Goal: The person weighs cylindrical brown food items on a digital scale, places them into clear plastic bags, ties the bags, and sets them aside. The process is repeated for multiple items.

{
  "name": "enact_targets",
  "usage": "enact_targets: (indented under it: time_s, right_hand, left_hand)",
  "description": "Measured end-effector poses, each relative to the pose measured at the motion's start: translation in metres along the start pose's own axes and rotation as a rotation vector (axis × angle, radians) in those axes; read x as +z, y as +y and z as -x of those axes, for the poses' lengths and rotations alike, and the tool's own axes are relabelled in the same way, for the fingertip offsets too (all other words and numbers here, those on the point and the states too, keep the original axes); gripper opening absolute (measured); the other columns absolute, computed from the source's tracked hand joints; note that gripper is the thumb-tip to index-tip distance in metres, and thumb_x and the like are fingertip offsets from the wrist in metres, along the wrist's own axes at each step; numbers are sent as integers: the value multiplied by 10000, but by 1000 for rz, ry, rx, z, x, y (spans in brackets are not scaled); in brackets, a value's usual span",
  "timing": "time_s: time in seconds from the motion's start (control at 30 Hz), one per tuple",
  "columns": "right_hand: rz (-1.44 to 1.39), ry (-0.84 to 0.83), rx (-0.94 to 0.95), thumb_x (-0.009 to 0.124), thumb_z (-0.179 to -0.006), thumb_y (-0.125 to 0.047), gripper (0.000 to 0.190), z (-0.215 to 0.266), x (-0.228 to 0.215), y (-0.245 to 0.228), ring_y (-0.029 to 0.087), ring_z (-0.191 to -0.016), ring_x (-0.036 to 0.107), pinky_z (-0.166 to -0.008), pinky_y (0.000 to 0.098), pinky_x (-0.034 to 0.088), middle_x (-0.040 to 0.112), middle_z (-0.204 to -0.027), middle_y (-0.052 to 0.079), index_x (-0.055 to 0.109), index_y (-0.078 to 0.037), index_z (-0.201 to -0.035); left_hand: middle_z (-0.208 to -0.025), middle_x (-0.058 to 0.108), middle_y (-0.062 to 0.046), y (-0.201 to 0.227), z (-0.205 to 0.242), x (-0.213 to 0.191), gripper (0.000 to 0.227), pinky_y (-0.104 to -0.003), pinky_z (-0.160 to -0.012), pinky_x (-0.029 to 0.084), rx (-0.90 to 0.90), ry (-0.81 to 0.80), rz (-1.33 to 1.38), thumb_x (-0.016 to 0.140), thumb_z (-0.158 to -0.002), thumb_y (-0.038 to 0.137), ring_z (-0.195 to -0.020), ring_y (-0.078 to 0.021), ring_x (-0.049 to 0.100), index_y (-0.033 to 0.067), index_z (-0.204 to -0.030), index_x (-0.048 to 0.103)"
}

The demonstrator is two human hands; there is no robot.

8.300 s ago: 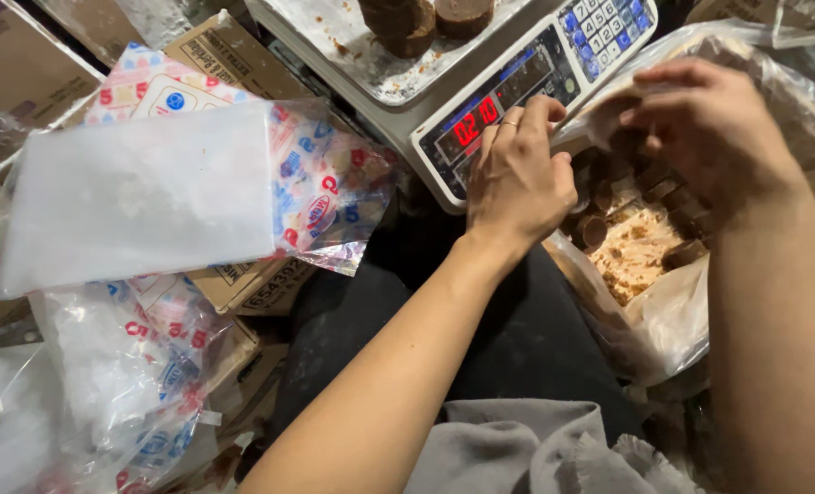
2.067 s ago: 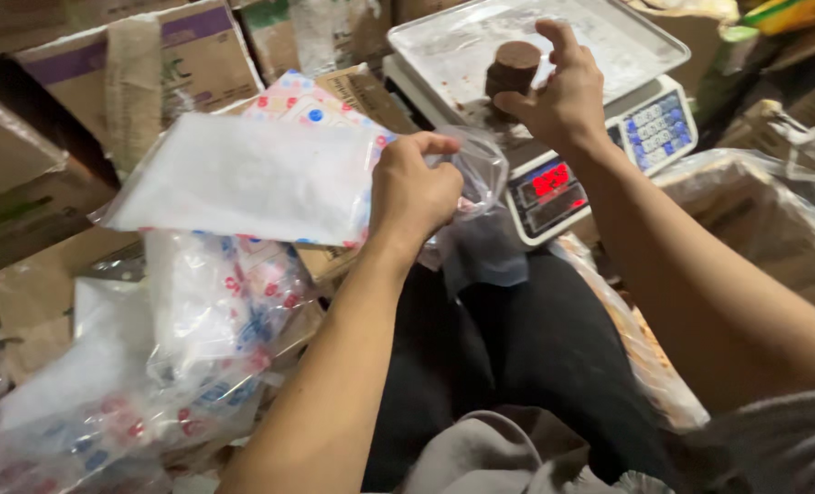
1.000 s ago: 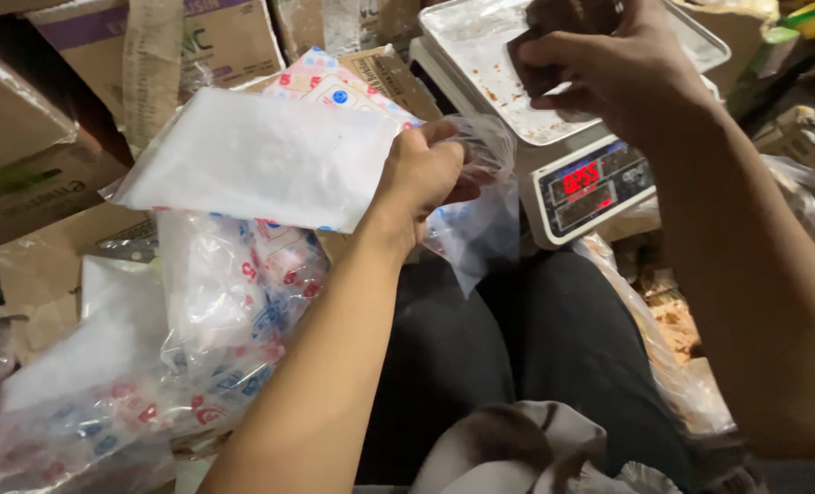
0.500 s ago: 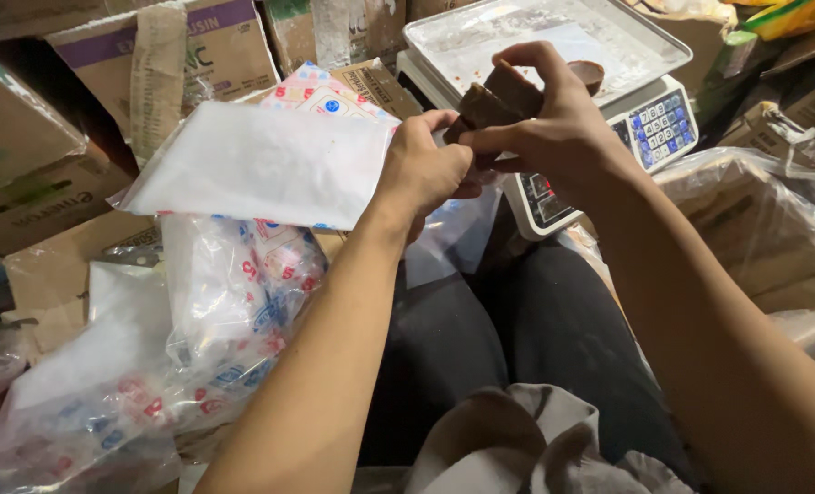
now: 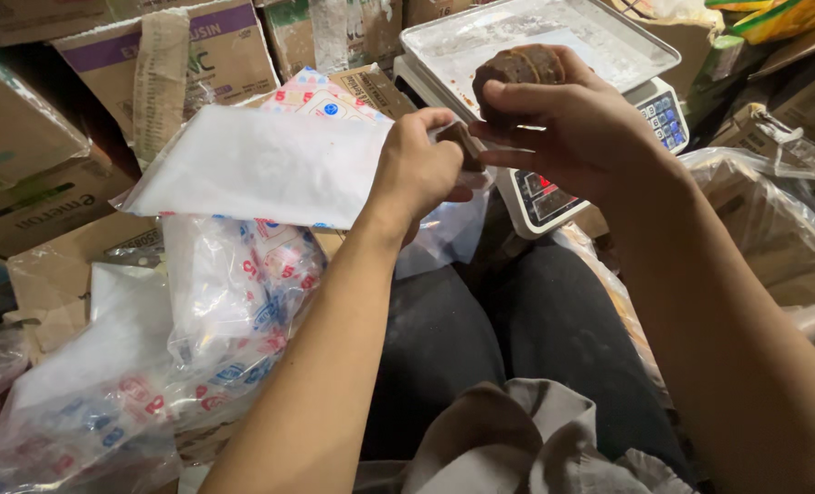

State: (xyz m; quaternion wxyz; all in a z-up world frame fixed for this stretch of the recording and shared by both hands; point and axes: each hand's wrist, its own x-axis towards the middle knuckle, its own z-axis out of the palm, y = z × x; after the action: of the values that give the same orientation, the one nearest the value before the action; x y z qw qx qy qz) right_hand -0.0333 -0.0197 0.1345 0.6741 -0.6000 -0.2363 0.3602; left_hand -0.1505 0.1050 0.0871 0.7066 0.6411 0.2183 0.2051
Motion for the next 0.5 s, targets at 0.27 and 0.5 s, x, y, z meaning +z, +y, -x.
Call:
enact_targets:
  time_s: [0.27,0.5]
  right_hand:
    - [95,22,-65,754,-854,-42,561,-3,11,6,260,-922,745,-755,519,663,659,-1089,96,473,-132,-1331]
    - [-23,20,-58,750,-889,-94,541,1,11,6,256,-942,744,-730,555,672,673,-1070,90,474,-115,-1354]
  left_hand:
    - [-931,780,-184,-7,-2,0,457,-308,-532,625,49,21,-207,669,-827,64,-670,-195,787,-37,-1268,603]
    - [-963,786,-206,-10,1,-3,483,-323,-529,635,155,139,-192,602,-764,-3,-657,-232,796,-13,-1244,655]
